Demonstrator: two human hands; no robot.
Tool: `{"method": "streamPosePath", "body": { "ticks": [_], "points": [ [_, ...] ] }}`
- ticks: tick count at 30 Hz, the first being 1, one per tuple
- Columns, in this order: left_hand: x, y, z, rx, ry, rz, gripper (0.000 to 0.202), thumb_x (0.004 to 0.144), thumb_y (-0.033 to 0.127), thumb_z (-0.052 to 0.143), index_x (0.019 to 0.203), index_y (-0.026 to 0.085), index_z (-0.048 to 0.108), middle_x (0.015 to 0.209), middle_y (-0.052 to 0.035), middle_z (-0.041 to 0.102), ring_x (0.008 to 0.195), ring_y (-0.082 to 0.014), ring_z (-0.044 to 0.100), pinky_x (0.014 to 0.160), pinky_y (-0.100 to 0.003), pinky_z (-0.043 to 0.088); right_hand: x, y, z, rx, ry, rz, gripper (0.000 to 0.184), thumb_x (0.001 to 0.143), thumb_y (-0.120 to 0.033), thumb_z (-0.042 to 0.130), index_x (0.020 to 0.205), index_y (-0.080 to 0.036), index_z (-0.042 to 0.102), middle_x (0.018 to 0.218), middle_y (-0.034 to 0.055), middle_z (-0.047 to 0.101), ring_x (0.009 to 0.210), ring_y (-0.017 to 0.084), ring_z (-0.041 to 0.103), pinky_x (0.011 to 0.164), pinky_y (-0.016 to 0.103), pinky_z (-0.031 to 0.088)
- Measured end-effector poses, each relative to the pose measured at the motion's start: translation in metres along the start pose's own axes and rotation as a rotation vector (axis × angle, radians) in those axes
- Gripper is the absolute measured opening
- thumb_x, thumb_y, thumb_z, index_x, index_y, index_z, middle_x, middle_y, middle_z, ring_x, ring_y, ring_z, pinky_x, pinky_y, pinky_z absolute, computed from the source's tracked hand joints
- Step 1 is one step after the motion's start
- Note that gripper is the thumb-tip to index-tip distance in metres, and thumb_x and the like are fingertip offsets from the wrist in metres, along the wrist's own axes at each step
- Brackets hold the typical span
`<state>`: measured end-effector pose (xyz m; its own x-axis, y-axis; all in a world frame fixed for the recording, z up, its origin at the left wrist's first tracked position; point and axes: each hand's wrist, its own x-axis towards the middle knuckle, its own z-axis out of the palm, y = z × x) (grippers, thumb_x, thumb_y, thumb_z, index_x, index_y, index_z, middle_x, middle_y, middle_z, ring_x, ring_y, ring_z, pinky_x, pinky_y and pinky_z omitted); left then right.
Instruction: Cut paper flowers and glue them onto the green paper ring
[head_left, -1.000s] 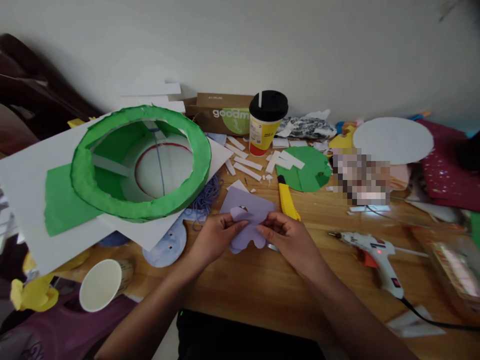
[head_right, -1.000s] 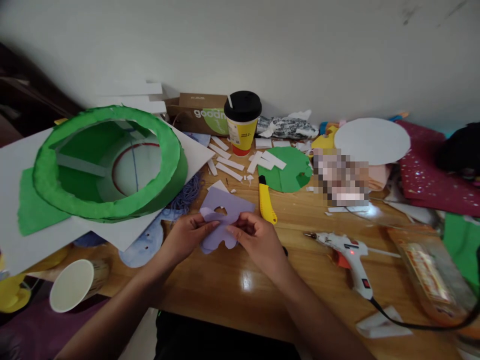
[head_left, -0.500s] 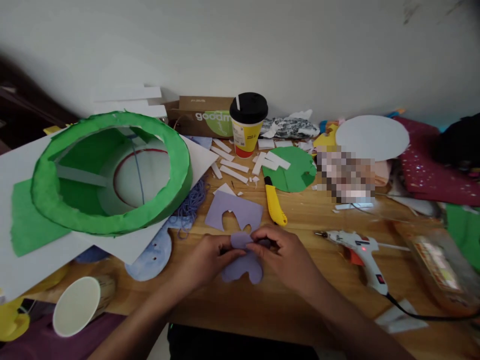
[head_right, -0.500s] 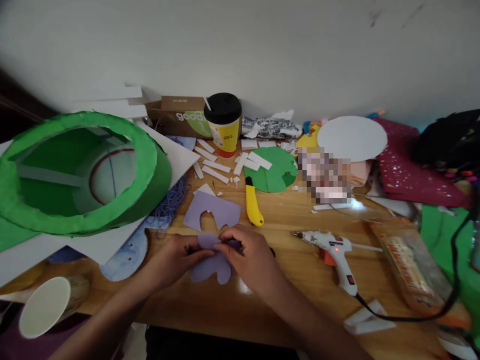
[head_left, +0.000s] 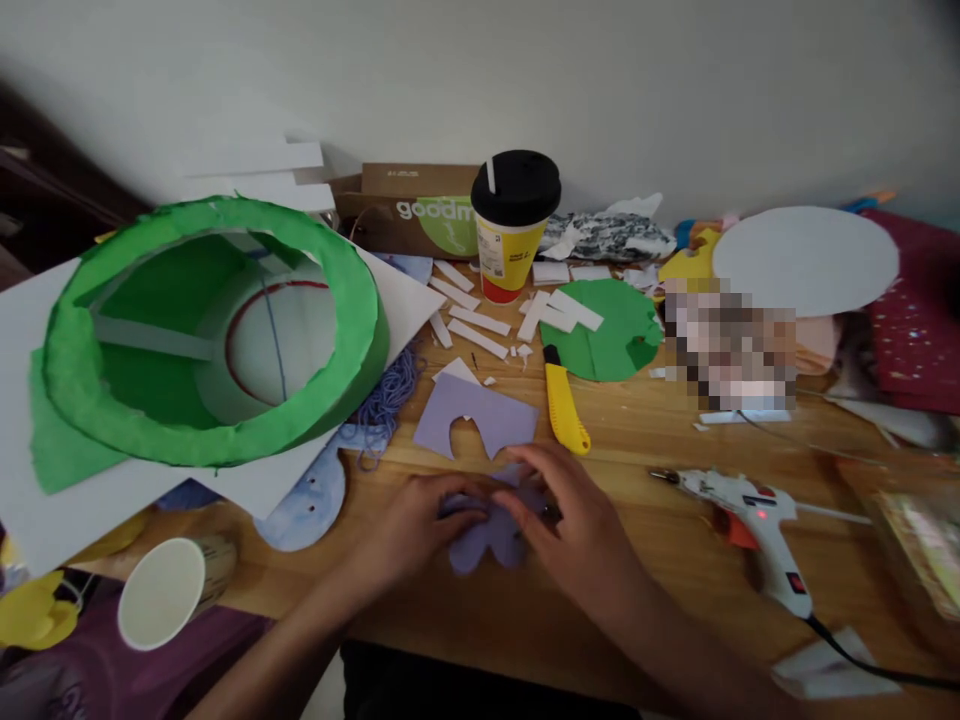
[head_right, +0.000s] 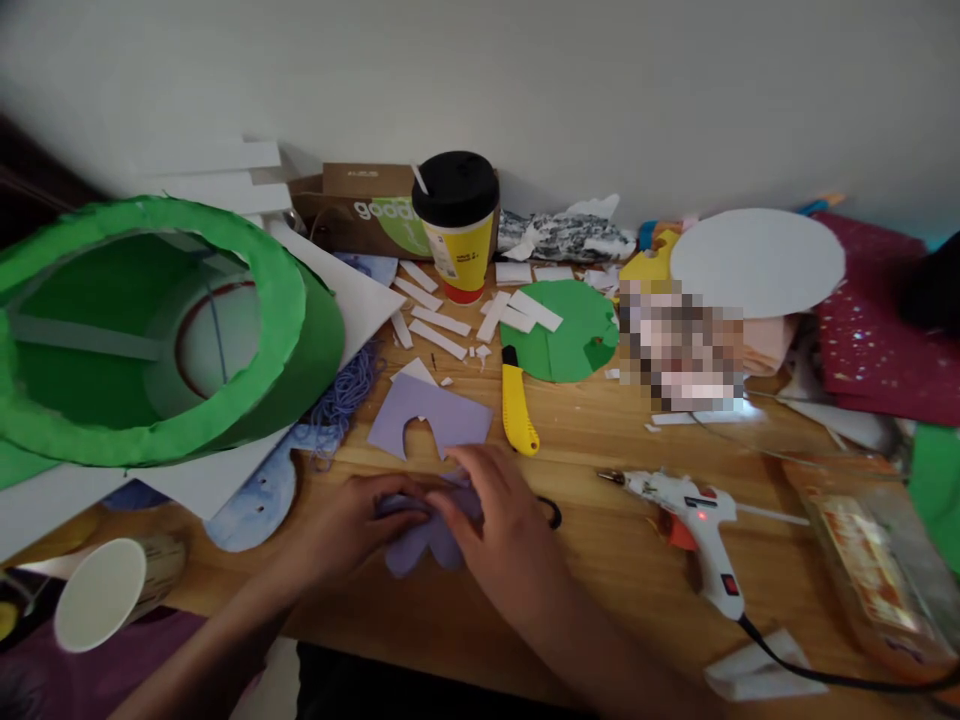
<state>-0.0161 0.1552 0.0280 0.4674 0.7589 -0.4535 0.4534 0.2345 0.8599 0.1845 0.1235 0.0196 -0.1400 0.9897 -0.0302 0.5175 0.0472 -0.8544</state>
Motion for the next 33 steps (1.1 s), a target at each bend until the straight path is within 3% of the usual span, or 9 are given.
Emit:
{"method": "streamPosePath", "body": {
  "ticks": [3, 7, 10, 14, 18, 23, 27, 30, 33],
  "points": [
    [-0.003, -0.003, -0.004, 0.07, -0.02, 0.023, 0.015, 0.085, 0.026, 0.062, 0.097, 0.023, 0.07, 0.094, -0.0008, 0.074, 0.084, -0.0165, 0.066, 0.079, -0.026, 0.048, -0.007, -0.001, -0.002, -0.179, -0.098, -0.125, 0.038, 0.089, -0.029, 0.063, 0.126, -0.026, 0.052, 0.12, 0.0098, 0.061, 0.111, 0.028, 0.057, 0.094, 0.047, 0.05],
    [-0.01, -0.016, -0.019, 0.344, 0.095, -0.023, 0.014, 0.088, 0.03, 0.059, 0.096, 0.025, 0.069, 0.093, -0.0005, 0.073, 0.086, -0.0193, 0.067, 0.08, -0.029, 0.047, -0.019, 0.013, -0.004, -0.502, -0.135, -0.084, 0.029, 0.088, -0.017, 0.06, 0.116, -0.021, 0.06, 0.112, 0.0115, 0.063, 0.103, 0.032, 0.058, 0.089, 0.055, 0.05],
    [-0.015, -0.022, -0.027, 0.429, 0.183, 0.038, 0.014, 0.09, 0.029, 0.056, 0.095, 0.025, 0.069, 0.098, -0.0024, 0.071, 0.094, -0.0209, 0.065, 0.085, -0.031, 0.046, -0.028, 0.023, -0.005, -0.541, -0.169, -0.09, 0.026, 0.091, -0.014, 0.052, 0.113, -0.023, 0.063, 0.106, 0.0105, 0.065, 0.098, 0.029, 0.061, 0.086, 0.051, 0.053],
    [-0.015, -0.014, -0.024, 0.256, 0.178, 0.076, 0.014, 0.088, 0.03, 0.061, 0.098, 0.025, 0.069, 0.1, -0.0026, 0.071, 0.095, -0.0195, 0.065, 0.086, -0.03, 0.047, -0.03, 0.013, -0.006, -0.378, -0.086, -0.105, 0.026, 0.093, -0.025, 0.053, 0.118, -0.025, 0.061, 0.112, 0.0102, 0.064, 0.103, 0.029, 0.061, 0.089, 0.05, 0.053],
    [-0.012, -0.001, -0.012, 0.069, 0.11, 0.058, 0.017, 0.083, 0.027, 0.065, 0.1, 0.025, 0.068, 0.097, -0.0001, 0.072, 0.087, -0.0169, 0.066, 0.079, -0.026, 0.049, -0.015, -0.007, -0.007, -0.058, -0.022, -0.012, 0.058, 0.086, -0.038, 0.066, 0.138, -0.026, 0.044, 0.133, 0.0127, 0.056, 0.121, 0.031, 0.054, 0.099, 0.049, 0.048],
    [-0.002, 0.002, -0.005, 0.067, 0.297, 0.045, 0.017, 0.081, 0.025, 0.066, 0.097, 0.024, 0.068, 0.093, 0.0002, 0.071, 0.084, -0.0167, 0.064, 0.075, -0.026, 0.047, 0.004, -0.012, -0.005, 0.401, -0.234, 0.209, 0.03, 0.09, -0.043, 0.06, 0.115, -0.028, 0.059, 0.105, 0.0048, 0.069, 0.093, 0.021, 0.066, 0.078, 0.034, 0.056],
    [0.005, 0.0, -0.005, 0.115, 0.318, 0.067, 0.019, 0.081, 0.031, 0.069, 0.099, 0.025, 0.068, 0.097, 0.0002, 0.072, 0.086, -0.0172, 0.065, 0.079, -0.027, 0.047, 0.008, -0.01, 0.0, 0.297, -0.086, 0.166, 0.057, 0.08, -0.042, 0.071, 0.131, -0.027, 0.049, 0.126, 0.0087, 0.06, 0.112, 0.026, 0.059, 0.094, 0.04, 0.049],
    [0.006, -0.001, -0.007, 0.085, 0.307, 0.071, 0.022, 0.081, 0.033, 0.07, 0.101, 0.026, 0.068, 0.095, 0.0001, 0.072, 0.081, -0.0158, 0.064, 0.073, -0.026, 0.048, 0.011, -0.007, 0.002, 0.201, -0.024, 0.199, 0.034, 0.085, -0.034, 0.064, 0.118, -0.026, 0.058, 0.116, 0.0079, 0.066, 0.103, 0.024, 0.063, 0.09, 0.04, 0.05],
    [0.009, -0.002, -0.01, -0.02, 0.311, 0.006, 0.028, 0.08, 0.035, 0.07, 0.104, 0.023, 0.065, 0.083, 0.0, 0.072, 0.068, -0.014, 0.063, 0.062, -0.024, 0.048, 0.016, -0.003, 0.002, 0.312, -0.017, 0.258, 0.024, 0.087, -0.033, 0.062, 0.11, -0.025, 0.062, 0.102, 0.006, 0.069, 0.088, 0.02, 0.065, 0.075, 0.033, 0.053]
  ]
}}
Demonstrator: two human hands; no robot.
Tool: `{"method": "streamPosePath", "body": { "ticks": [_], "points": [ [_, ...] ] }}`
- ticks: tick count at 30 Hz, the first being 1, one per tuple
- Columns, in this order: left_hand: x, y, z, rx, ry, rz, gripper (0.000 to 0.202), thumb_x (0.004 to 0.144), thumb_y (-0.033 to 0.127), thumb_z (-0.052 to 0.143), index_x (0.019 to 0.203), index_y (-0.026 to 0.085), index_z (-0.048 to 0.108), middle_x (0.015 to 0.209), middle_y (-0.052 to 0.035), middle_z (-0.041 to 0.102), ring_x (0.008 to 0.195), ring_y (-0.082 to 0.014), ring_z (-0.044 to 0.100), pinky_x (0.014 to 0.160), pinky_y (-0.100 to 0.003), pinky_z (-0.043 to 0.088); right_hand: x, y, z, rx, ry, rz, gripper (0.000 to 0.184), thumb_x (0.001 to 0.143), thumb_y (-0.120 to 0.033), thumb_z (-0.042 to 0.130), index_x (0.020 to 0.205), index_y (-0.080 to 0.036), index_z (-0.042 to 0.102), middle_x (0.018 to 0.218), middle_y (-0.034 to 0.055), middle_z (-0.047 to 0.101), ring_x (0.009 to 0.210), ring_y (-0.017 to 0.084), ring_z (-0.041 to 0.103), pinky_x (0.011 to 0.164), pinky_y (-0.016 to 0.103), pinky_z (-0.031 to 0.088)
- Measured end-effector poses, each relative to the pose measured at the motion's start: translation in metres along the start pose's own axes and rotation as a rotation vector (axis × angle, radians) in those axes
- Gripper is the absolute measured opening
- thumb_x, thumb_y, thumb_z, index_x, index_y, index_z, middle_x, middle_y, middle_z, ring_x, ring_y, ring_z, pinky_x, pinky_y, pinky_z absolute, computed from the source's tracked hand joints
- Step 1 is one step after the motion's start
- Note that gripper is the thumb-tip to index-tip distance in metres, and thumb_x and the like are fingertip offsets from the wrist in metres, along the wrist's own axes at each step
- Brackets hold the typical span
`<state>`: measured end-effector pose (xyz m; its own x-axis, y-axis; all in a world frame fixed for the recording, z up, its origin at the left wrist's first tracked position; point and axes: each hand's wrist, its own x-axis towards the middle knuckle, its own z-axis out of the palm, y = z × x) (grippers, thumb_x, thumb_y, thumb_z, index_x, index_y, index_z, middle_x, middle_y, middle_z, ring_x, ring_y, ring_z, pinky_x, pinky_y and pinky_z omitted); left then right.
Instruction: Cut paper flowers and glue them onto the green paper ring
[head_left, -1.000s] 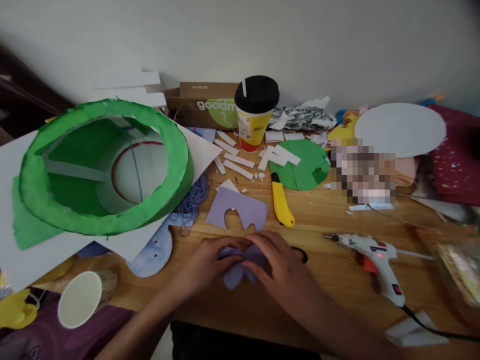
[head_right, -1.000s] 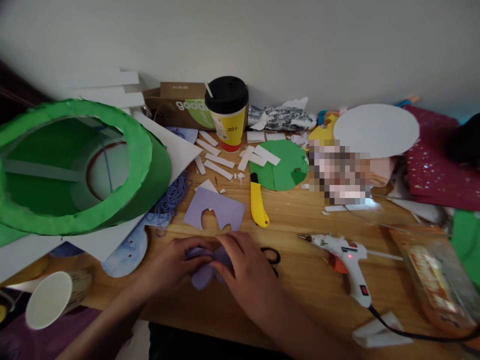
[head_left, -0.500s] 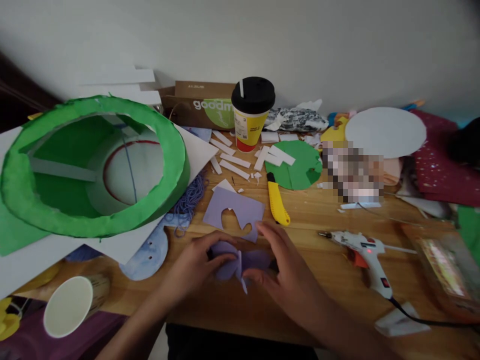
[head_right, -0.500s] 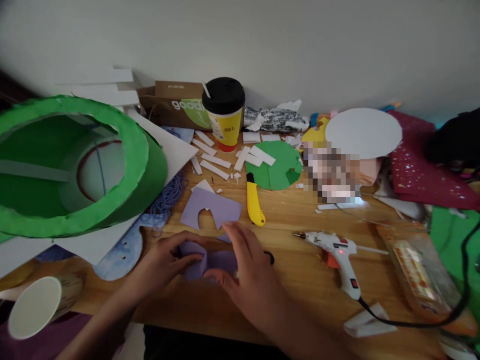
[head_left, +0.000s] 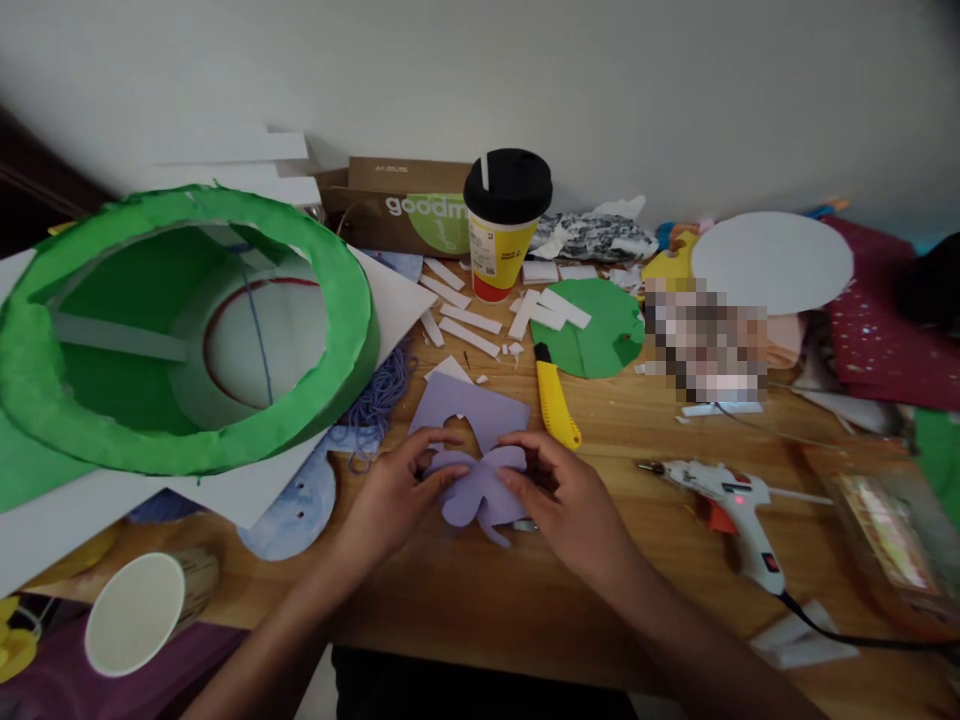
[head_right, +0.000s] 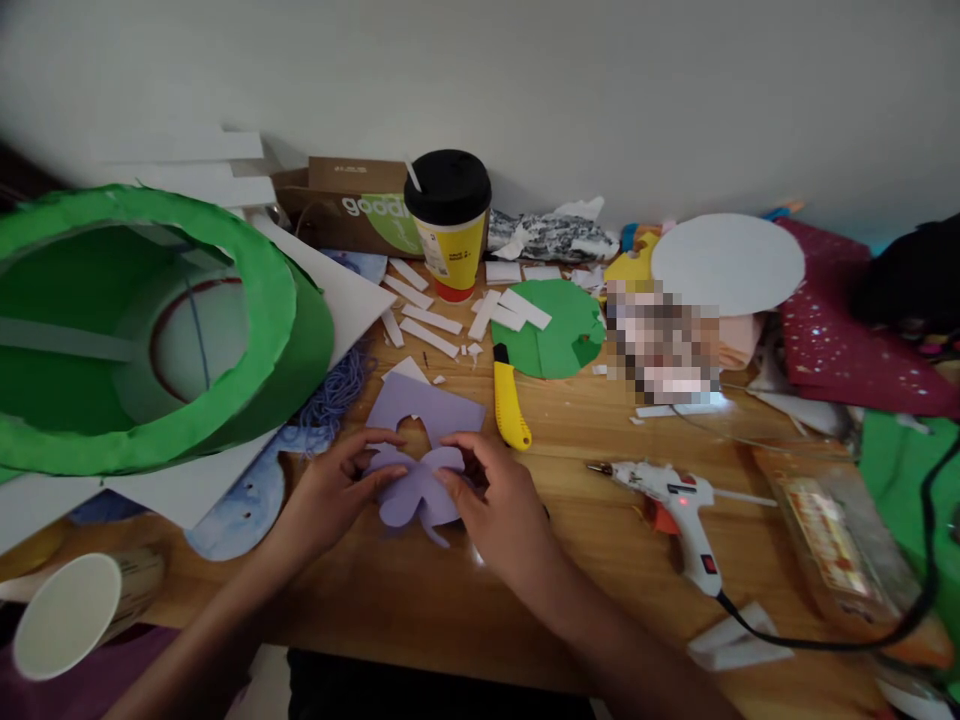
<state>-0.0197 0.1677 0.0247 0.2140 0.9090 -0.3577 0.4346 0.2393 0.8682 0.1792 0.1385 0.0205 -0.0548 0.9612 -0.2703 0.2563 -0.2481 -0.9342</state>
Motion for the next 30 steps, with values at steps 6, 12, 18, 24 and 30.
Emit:
{"method": "streamPosePath", "body": {
  "ticks": [6, 12, 18, 24, 30],
  "points": [
    [0.018, -0.004, 0.001, -0.402, -0.083, -0.077, 0.033, 0.076, 0.034, 0.074, 0.101, 0.016, 0.062, 0.089, -0.0048, 0.074, 0.079, -0.0167, 0.069, 0.071, -0.027, 0.054, 0.016, 0.002, -0.002, 0.168, 0.137, -0.043, 0.023, 0.085, -0.033, 0.066, 0.105, -0.023, 0.061, 0.093, 0.0033, 0.068, 0.083, 0.017, 0.064, 0.073, 0.029, 0.053],
    [0.029, -0.011, 0.004, -0.496, -0.041, -0.079, 0.031, 0.078, 0.035, 0.072, 0.099, 0.015, 0.061, 0.09, -0.0063, 0.074, 0.076, -0.0176, 0.07, 0.07, -0.03, 0.056, 0.022, 0.008, -0.003, 0.169, 0.096, -0.085, 0.032, 0.085, -0.026, 0.064, 0.115, -0.025, 0.055, 0.107, 0.0056, 0.066, 0.097, 0.019, 0.064, 0.085, 0.034, 0.054],
    [0.025, -0.005, 0.009, -0.447, -0.063, 0.089, 0.041, 0.078, 0.027, 0.072, 0.116, 0.021, 0.06, 0.122, -0.0091, 0.067, 0.112, -0.0213, 0.063, 0.089, -0.032, 0.052, 0.02, 0.006, 0.0, 0.237, 0.071, -0.078, 0.039, 0.083, -0.024, 0.067, 0.12, -0.025, 0.054, 0.115, 0.0065, 0.063, 0.104, 0.019, 0.062, 0.09, 0.035, 0.053],
    [0.024, -0.012, 0.009, -0.487, -0.097, -0.033, 0.027, 0.08, 0.034, 0.07, 0.099, 0.016, 0.066, 0.09, -0.0057, 0.075, 0.08, -0.018, 0.07, 0.069, -0.028, 0.055, 0.02, 0.002, -0.004, 0.286, -0.006, -0.021, 0.042, 0.084, -0.035, 0.067, 0.121, -0.025, 0.052, 0.119, 0.008, 0.062, 0.105, 0.019, 0.062, 0.087, 0.034, 0.055],
    [0.024, -0.009, 0.013, -0.577, -0.085, -0.029, 0.033, 0.072, 0.032, 0.078, 0.098, 0.016, 0.065, 0.09, -0.0042, 0.076, 0.078, -0.0171, 0.071, 0.07, -0.028, 0.057, 0.023, 0.0, -0.01, 0.178, -0.027, 0.009, 0.036, 0.083, -0.037, 0.068, 0.113, -0.023, 0.057, 0.106, 0.0065, 0.069, 0.094, 0.02, 0.066, 0.081, 0.034, 0.056]
  ]
}}
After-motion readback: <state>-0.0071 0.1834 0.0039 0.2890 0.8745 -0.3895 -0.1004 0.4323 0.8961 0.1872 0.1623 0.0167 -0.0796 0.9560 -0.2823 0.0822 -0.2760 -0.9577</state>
